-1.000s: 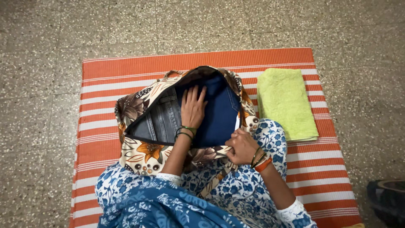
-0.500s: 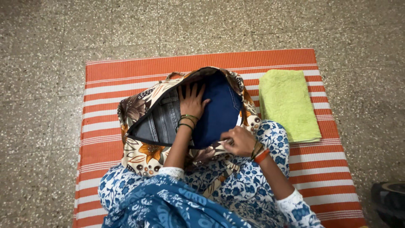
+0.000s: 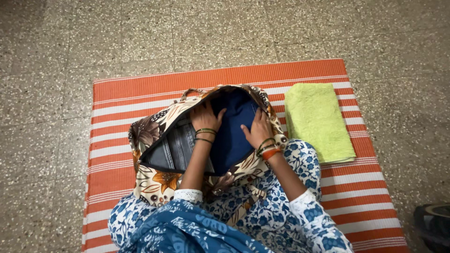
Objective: The person folds a pair of blue pants and places them into a floral patterned bag, then zips the bag closed.
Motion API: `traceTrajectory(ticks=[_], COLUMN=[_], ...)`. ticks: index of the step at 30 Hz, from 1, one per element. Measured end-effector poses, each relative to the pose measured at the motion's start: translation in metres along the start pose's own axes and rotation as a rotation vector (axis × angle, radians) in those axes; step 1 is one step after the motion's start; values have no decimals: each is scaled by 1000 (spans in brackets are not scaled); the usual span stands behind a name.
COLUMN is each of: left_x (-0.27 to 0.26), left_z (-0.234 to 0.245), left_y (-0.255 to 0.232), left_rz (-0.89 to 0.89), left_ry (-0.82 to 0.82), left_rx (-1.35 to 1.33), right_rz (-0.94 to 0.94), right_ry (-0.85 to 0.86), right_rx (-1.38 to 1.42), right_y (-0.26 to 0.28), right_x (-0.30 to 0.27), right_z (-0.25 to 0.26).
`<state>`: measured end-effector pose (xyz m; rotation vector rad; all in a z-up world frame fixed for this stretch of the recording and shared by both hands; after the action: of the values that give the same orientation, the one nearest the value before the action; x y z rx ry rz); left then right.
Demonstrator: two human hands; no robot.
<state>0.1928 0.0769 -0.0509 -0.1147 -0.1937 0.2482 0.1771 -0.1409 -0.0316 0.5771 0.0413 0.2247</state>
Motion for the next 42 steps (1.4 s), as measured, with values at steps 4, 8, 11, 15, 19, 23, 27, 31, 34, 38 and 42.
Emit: traceTrajectory(ticks=[4, 8, 11, 15, 19, 23, 27, 31, 34, 38, 42], left_x=[10, 28, 35, 38, 37, 34, 26, 6, -22, -39, -42], left_z=[-2, -44, -70, -91, -88, -73, -51, -32, 9, 38, 40], left_y=[10, 44, 56, 54, 55, 52, 53, 49, 33, 25, 28], left_rz=[-45, -16, -47, -28, -5, -10, -92, -166, -480, -547, -564], left_ry=[-143, 163, 106, 93, 131, 141, 60, 206, 61, 85, 147], left_rx=[-23, -175, -235, -225, -274, -269, -287, -492, -544, -584, -635], right_rz=[-74, -117, 35, 200, 283, 263, 238, 231, 122, 286, 647], right_ry=[-23, -185, -214, -219, -242, -189, -175, -205, -154, -250, -256], right_rx=[10, 34, -10, -113, -267, -284, -291, -196, -197, 53, -542], right_y=[-10, -4, 20, 44, 56, 57, 60, 63, 60, 71, 99], right_x=[15, 17, 2, -27, -37, -37, -36, -36, -28, -21, -10], right_z=[-7, 7, 12, 8, 5, 6, 5, 8, 11, 26, 31])
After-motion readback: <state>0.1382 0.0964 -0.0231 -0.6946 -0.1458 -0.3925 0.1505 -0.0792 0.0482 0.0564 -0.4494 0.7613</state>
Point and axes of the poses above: each hand's wrist, its own x-axis towards the middle knuckle, its own z-axis out of the back of the hand, y = z × x, the point moved 4 cm from there along x, towards the middle knuckle, and after that the axes turned 7 degrees about x, right-handed, at the moved point
